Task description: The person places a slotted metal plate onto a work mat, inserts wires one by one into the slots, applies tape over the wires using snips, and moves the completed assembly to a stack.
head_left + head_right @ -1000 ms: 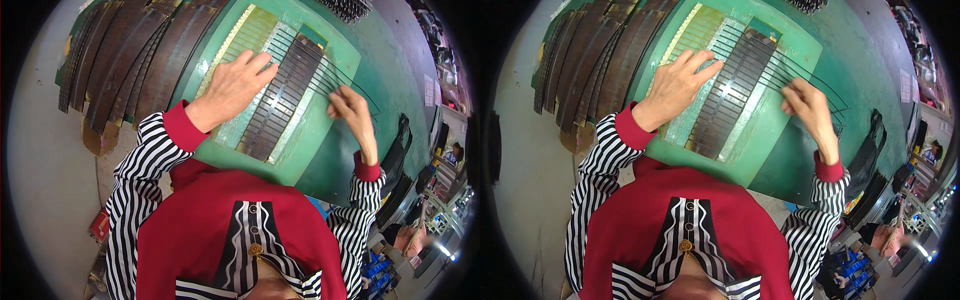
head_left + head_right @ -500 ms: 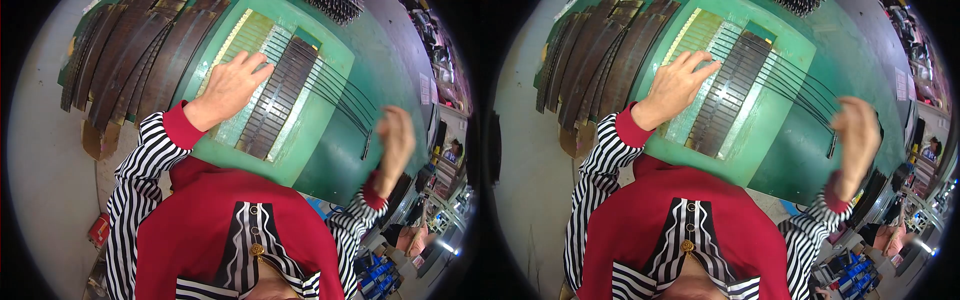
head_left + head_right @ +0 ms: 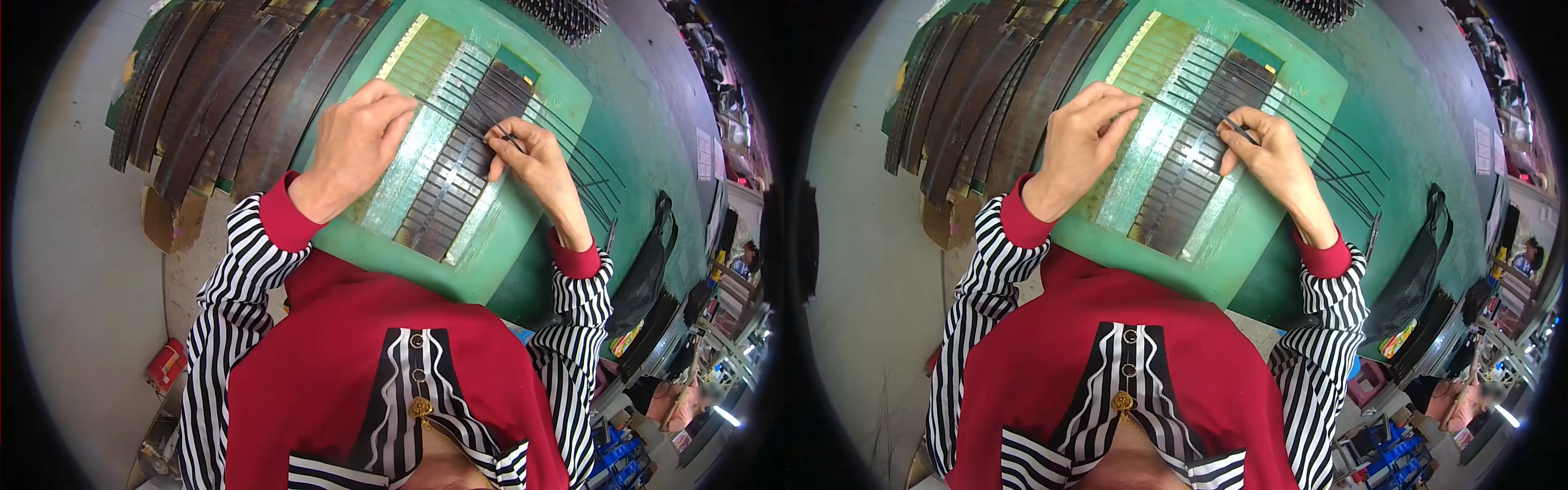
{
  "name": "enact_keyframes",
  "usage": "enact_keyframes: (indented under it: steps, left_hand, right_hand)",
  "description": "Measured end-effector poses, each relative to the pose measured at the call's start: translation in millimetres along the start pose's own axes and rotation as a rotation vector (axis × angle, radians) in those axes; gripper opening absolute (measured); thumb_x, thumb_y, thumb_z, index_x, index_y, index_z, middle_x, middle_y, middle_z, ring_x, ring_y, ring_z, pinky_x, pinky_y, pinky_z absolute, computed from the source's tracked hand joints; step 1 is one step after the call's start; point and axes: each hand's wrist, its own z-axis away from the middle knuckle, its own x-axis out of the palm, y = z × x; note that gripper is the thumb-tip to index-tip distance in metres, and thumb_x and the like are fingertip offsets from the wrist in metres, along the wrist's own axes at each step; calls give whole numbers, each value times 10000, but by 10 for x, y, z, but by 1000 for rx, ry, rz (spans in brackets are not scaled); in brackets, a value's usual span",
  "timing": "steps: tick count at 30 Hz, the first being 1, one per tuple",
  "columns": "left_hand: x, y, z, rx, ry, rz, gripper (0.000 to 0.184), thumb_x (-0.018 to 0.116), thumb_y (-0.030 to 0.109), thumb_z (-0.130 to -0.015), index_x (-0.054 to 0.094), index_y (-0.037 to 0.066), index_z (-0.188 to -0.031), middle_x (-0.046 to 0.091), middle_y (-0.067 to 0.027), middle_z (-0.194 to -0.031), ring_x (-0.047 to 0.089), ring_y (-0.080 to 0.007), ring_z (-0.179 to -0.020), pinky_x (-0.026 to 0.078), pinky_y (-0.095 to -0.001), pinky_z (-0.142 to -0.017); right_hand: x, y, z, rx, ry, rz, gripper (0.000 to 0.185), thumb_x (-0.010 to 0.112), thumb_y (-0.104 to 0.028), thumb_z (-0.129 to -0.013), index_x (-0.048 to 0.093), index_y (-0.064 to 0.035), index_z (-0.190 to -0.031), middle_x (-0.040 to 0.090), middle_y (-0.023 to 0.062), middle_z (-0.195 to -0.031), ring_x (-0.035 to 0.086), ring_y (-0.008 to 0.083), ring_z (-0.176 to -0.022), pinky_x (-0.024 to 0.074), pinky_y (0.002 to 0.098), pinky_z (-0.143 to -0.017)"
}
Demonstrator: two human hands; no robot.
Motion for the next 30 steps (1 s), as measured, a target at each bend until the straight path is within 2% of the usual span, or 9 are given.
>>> enact_keyframes:
  steps: [24, 28, 30]
  left_hand:
    - [106, -24, -35, 56, -68, -50, 95, 593, 0, -761, 633, 18, -844, 573, -86, -825, 584, -281, -620, 461, -369, -537]
    - [157, -54, -43, 216, -89, -134, 193, 591, -14, -720, 618, 33, -906, 564, -63, -897, 583, -243, -712, 470, -331, -521]
    - [165, -24, -56, 382, -165, -310, 259, 585, -3, -690, 604, 42, -944, 549, -44, -938, 559, -211, -765, 472, -293, -507]
  right_hand:
    - [-129, 16, 88, 93, 26, 61, 86, 531, -133, -874, 558, -52, -861, 567, -14, -540, 288, -7, -416, 184, 185, -390]
    - [-123, -12, 87, 115, 35, 104, 90, 532, -132, -872, 551, -47, -849, 563, -11, -536, 300, 1, -412, 203, 185, -386]
    - [-109, -35, 96, 135, 49, 87, 93, 536, -133, -869, 550, -47, -834, 561, -10, -531, 310, 5, -409, 210, 184, -385]
